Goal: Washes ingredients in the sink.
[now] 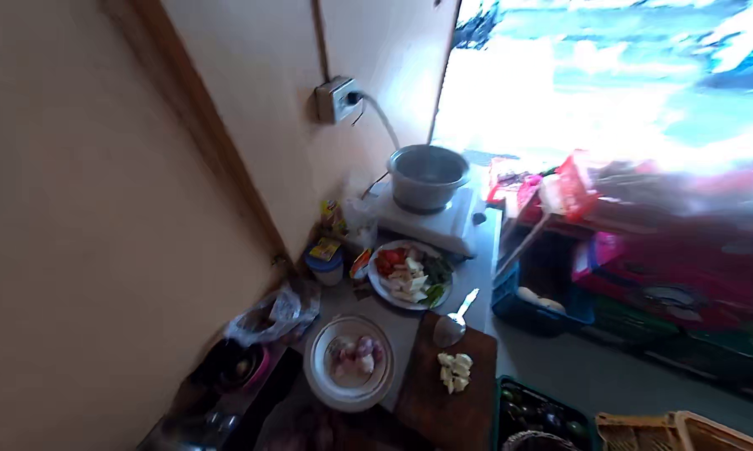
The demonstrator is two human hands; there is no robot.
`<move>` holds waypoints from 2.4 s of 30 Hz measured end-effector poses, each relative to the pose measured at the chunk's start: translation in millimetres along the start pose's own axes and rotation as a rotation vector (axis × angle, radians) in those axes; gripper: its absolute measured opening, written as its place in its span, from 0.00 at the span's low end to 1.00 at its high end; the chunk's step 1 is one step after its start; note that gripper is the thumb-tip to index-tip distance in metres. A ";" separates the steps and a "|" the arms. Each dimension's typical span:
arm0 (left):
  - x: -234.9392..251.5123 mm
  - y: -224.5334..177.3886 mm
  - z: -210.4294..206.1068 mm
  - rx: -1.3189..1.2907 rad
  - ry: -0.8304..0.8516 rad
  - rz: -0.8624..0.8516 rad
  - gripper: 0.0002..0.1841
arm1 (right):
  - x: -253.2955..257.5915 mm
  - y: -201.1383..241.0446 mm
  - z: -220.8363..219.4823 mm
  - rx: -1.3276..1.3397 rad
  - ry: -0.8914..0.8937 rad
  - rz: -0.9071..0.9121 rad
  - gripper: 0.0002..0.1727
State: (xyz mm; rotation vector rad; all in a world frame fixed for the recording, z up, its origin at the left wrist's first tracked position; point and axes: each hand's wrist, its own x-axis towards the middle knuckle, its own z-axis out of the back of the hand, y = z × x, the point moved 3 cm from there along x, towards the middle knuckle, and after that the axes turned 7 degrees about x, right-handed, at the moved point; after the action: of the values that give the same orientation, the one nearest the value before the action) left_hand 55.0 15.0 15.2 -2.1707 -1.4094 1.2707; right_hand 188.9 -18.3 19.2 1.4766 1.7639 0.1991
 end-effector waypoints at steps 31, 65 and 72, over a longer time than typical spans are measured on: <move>-31.7 -27.2 32.3 0.438 -0.233 0.151 0.21 | 30.3 -6.0 -68.4 -0.872 0.456 -0.179 0.45; -48.4 -37.0 6.5 0.134 -0.179 0.162 0.24 | 8.8 34.2 -75.7 -1.042 0.505 0.209 0.20; -45.1 -30.2 2.3 0.211 -0.184 -0.084 0.14 | -10.9 36.9 -66.4 -1.156 0.365 0.265 0.27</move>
State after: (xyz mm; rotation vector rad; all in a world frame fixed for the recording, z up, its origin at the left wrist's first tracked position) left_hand 28.1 -8.3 56.3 -1.8788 -1.3474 1.5442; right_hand 172.9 7.5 89.7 0.7926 1.2547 1.4232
